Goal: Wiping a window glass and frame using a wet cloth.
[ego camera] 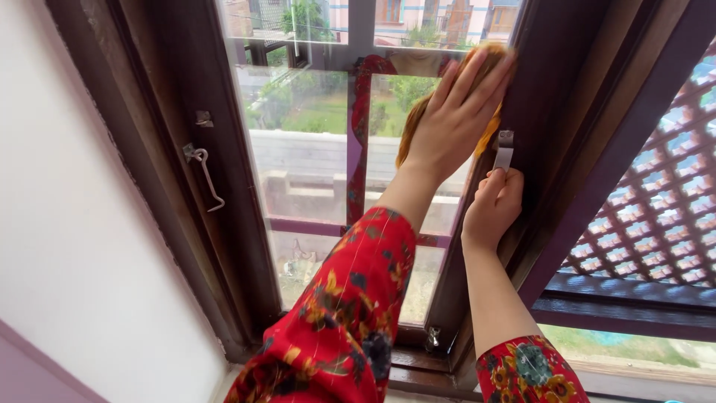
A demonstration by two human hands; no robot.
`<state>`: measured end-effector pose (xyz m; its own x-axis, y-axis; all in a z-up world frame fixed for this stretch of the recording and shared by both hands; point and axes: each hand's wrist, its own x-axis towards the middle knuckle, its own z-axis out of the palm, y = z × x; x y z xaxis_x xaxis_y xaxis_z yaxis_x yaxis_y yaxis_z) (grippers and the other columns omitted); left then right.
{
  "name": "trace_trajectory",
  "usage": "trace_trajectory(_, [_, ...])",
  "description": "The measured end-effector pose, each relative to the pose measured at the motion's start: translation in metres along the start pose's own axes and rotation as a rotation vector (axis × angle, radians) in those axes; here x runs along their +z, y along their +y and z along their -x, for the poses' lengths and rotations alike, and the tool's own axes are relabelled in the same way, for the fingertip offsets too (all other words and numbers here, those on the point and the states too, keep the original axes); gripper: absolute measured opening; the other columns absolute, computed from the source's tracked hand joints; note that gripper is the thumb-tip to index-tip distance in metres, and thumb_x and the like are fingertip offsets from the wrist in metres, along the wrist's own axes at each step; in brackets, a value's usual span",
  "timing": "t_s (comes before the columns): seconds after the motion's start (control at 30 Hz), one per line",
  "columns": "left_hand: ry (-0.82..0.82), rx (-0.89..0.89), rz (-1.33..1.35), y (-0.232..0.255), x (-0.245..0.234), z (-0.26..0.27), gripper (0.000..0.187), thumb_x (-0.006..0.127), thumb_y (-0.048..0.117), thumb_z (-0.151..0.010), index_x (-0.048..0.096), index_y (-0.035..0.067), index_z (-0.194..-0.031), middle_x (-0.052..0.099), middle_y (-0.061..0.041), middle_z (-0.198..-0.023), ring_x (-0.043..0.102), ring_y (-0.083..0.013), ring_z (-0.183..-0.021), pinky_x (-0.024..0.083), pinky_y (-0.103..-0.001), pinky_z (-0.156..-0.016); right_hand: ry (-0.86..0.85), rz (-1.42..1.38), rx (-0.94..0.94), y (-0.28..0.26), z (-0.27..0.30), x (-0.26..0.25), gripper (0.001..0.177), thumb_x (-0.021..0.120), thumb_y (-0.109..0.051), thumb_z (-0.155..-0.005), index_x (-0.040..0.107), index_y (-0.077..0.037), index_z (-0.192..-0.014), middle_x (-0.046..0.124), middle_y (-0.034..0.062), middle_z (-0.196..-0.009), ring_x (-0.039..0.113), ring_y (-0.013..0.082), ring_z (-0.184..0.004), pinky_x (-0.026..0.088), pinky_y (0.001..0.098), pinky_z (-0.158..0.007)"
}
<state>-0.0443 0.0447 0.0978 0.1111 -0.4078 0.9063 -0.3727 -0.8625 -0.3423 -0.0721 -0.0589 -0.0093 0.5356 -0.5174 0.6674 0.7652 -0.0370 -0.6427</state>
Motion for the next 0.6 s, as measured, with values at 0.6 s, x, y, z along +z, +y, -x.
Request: trace_trajectory(0.6, [0.014,0.259,-0.144,-0.024,-0.010,0.044,0.054,0.048,0.013,-0.112,0.041,0.016,-0.166,0.027,0.002,-0.175,0.019,-0.0188,-0.163,0.005,-0.051,-0.137,-0.150,-0.033,0.017,-0.005,-0.008,-0.012,0.022,0.047,-0.020,-0.111,0.051,-0.005,-0.096,0.050,-0.0013,-0.070,0.046,0.0067,-0.059,0.040,0.0233,-0.055])
